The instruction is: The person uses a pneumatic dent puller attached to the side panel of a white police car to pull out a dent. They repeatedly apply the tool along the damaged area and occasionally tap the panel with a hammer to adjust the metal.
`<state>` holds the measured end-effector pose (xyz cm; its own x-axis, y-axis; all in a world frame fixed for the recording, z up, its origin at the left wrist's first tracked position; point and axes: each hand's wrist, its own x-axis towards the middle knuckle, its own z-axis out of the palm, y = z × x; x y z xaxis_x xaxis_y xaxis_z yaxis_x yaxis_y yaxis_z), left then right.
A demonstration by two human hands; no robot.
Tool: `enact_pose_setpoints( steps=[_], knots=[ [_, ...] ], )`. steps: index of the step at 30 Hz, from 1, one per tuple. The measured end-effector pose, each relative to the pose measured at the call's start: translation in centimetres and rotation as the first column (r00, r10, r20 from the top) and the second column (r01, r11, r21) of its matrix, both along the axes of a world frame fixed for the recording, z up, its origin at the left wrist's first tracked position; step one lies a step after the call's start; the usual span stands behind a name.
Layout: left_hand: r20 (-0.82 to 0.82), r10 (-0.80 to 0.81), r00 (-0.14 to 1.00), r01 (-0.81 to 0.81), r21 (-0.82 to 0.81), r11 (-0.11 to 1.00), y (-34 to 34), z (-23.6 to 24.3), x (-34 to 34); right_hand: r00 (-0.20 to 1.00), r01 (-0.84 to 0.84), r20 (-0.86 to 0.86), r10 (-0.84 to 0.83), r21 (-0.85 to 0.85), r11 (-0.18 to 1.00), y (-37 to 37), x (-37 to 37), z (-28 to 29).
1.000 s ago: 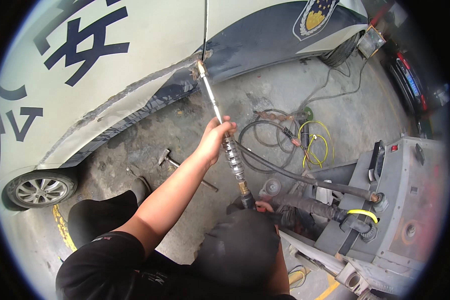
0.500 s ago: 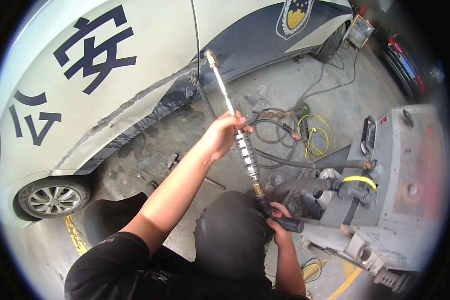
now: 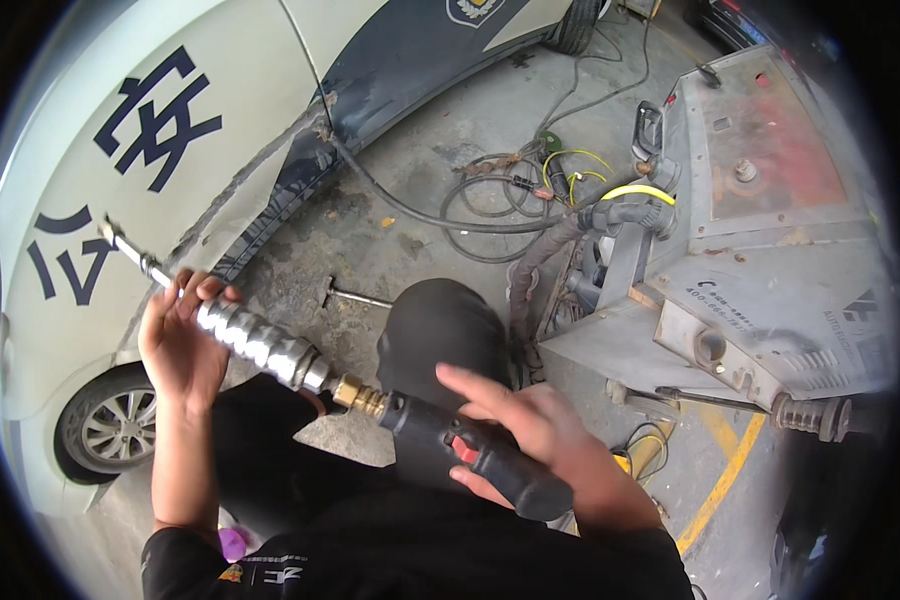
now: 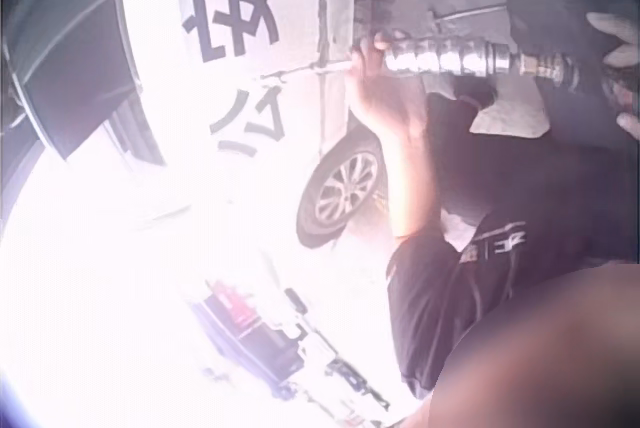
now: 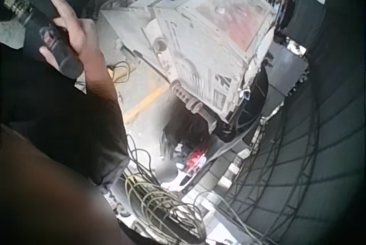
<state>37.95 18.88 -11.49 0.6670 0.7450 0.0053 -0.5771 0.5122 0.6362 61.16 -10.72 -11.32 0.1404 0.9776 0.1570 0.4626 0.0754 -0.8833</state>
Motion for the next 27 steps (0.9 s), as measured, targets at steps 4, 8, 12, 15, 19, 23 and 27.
enact_pose_setpoints(
  steps=[4, 8, 12, 15, 19, 23, 27],
  knots=[
    [0.024, 0.177, 0.984, -0.174, -0.093, 0.980, -1.0, -1.9, -6.7, 0.994, -0.092, -0.076, 0.079, -0.186, 0.978, 2.3, -1.6, 6.7],
    [0.196, 0.390, 0.900, -0.379, -0.092, 0.921, 0.2, -3.5, -13.2, 0.948, -0.316, -0.132, 0.290, -0.271, 0.909, 7.2, -4.7, 7.5],
    [0.371, 0.485, 0.792, -0.498, -0.066, 0.865, 1.8, -6.1, -17.6, 0.851, -0.521, -0.054, 0.523, -0.211, 0.827, 11.7, -8.9, 0.7],
    [0.133, 0.623, 0.771, -0.625, -0.026, 0.780, 1.7, -8.0, -19.4, 0.780, -0.625, -0.227, 0.584, -0.337, 0.704, 13.5, -11.0, -4.6],
    [0.129, 0.622, 0.772, -0.631, 0.048, 0.774, 1.2, -9.0, -20.6, 0.429, -0.833, -0.281, 0.858, -0.490, 0.257, 15.8, -8.5, -7.4],
    [0.062, 0.662, 0.747, -0.664, 0.109, 0.740, 1.5, -8.8, -20.4, 0.024, -0.636, -0.200, 0.979, -0.759, -0.140, 23.6, -5.8, -12.7],
    [0.118, 0.591, 0.798, -0.603, 0.177, 0.778, 2.7, -8.6, -19.9, 0.617, -0.280, 0.210, 0.758, -0.842, 0.461, 33.5, -3.4, -26.7]
  ],
)
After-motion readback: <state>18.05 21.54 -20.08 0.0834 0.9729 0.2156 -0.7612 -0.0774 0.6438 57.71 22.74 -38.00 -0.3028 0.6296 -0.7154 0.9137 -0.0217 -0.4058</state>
